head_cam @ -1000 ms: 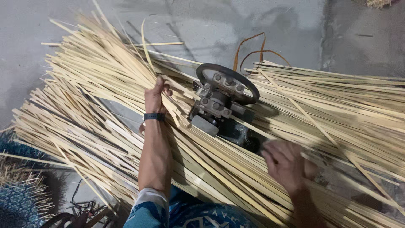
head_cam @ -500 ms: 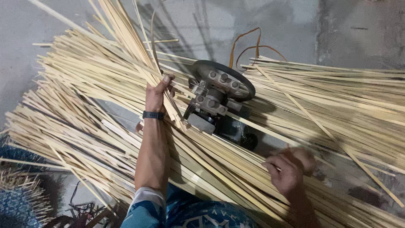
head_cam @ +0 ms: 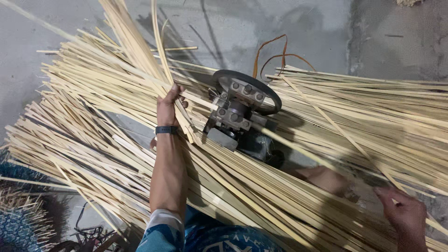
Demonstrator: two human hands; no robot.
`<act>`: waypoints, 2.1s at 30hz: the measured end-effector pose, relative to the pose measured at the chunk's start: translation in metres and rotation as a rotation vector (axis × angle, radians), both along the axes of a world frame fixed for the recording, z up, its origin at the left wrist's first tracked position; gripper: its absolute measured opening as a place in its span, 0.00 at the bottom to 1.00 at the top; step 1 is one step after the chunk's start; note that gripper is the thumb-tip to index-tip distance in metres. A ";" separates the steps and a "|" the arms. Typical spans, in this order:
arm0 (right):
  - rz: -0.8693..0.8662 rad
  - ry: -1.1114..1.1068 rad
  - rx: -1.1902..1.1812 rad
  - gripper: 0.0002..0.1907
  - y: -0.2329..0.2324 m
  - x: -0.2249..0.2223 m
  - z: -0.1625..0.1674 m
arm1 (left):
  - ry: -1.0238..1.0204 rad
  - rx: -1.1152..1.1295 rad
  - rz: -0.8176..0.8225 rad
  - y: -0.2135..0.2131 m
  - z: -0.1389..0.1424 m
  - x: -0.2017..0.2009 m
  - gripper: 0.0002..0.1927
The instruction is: The person sits on the floor and feeds thin bamboo strips one at a time through a small motorized strip-processing machine, pulling each strip through and setting it aside, with processed strips accumulating in piles around the machine.
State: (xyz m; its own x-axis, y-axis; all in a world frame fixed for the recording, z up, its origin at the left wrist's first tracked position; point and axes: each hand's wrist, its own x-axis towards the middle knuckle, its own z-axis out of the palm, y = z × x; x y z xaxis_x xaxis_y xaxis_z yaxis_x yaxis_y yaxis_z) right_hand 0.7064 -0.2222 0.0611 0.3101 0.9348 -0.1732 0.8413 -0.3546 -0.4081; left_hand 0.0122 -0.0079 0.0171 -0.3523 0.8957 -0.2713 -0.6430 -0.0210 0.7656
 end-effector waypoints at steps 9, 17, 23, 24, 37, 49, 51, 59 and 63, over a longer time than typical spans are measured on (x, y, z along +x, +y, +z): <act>0.480 0.078 0.336 0.18 0.044 -0.119 -0.002 | -0.245 0.145 0.135 0.005 -0.022 -0.013 0.15; 0.648 -0.005 -0.053 0.13 0.054 -0.229 0.000 | 0.078 0.025 0.027 -0.006 0.002 0.002 0.20; 0.490 -0.011 0.092 0.04 0.042 -0.237 -0.002 | 0.177 -0.008 -0.037 -0.007 0.016 0.014 0.20; 0.524 0.015 0.110 0.04 0.041 -0.238 -0.002 | 0.160 0.004 -0.037 -0.005 0.016 0.015 0.21; 0.678 0.093 0.266 0.08 0.024 -0.225 0.023 | 0.033 0.033 -0.073 0.004 -0.006 0.018 0.16; 0.635 0.241 0.428 0.08 0.027 -0.187 -0.052 | -0.044 0.114 0.156 0.001 0.036 -0.004 0.12; 0.728 0.099 0.187 0.07 0.043 -0.180 -0.057 | -0.054 0.139 0.209 -0.018 0.051 -0.027 0.13; 0.744 -0.360 -0.584 0.07 0.122 -0.179 -0.065 | 0.369 -0.016 0.299 -0.171 0.077 -0.144 0.18; 0.715 -0.316 -0.549 0.07 0.128 -0.188 -0.073 | 0.439 -0.263 0.322 -0.240 0.046 -0.176 0.19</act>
